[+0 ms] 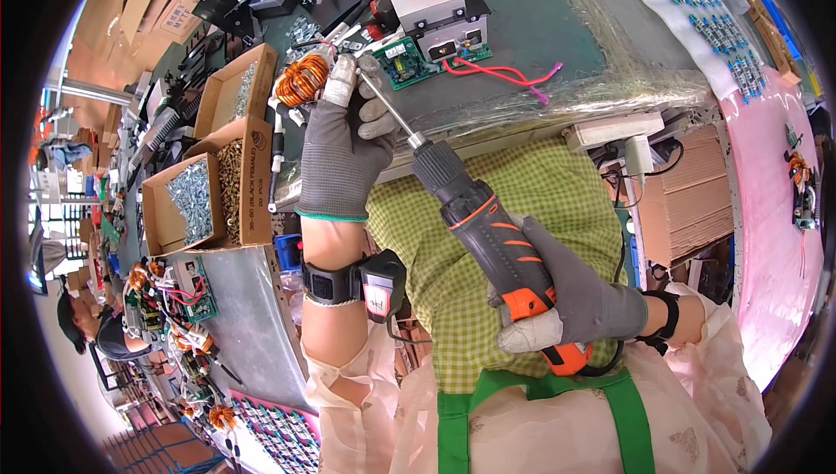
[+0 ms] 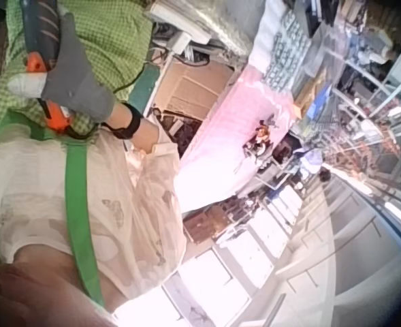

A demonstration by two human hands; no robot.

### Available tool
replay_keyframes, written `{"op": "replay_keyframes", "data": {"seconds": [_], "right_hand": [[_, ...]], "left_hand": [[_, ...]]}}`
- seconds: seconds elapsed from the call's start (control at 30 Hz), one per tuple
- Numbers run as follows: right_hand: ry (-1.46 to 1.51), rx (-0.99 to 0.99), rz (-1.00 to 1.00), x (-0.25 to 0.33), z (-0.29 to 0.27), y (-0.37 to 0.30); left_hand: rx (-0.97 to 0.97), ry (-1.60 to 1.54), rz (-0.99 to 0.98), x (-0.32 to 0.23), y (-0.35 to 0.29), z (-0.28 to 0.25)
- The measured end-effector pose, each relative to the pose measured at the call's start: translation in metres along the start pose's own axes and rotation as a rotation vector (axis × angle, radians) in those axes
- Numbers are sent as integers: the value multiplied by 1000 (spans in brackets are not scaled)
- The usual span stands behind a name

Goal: Using an electric screwdriver and pliers to assemble electronic components into a housing.

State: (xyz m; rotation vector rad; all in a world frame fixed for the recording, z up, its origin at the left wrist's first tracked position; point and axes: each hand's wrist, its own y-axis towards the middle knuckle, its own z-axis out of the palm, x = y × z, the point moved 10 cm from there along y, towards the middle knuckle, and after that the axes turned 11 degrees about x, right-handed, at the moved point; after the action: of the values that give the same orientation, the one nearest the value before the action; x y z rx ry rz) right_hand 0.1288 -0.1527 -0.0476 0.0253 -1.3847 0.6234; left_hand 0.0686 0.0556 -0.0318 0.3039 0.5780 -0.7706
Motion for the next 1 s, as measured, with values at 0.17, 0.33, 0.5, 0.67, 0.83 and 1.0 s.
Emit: {"op": "replay_keyframes", "data": {"seconds": [0.17, 0.33, 0.5, 0.67, 0.83, 1.0], "right_hand": [[86, 50, 93, -11, 4, -2], [39, 31, 22, -2, 1, -6], [128, 58, 80, -12, 5, -7], [284, -116, 75, -18, -11, -5], [426, -149, 68, -21, -17, 3], [444, -141, -39, -14, -18, 13]], "left_hand": [[-12, 109, -9, -8, 2, -3], [-82, 555, 39, -30, -5, -5], [-108, 573, 47, -21, -3, -11], [-369, 1734, 514, -56, -1, 21], [-387, 1966, 37, -30, 27, 0], [-376, 2050, 59, -28, 39, 13]]}}
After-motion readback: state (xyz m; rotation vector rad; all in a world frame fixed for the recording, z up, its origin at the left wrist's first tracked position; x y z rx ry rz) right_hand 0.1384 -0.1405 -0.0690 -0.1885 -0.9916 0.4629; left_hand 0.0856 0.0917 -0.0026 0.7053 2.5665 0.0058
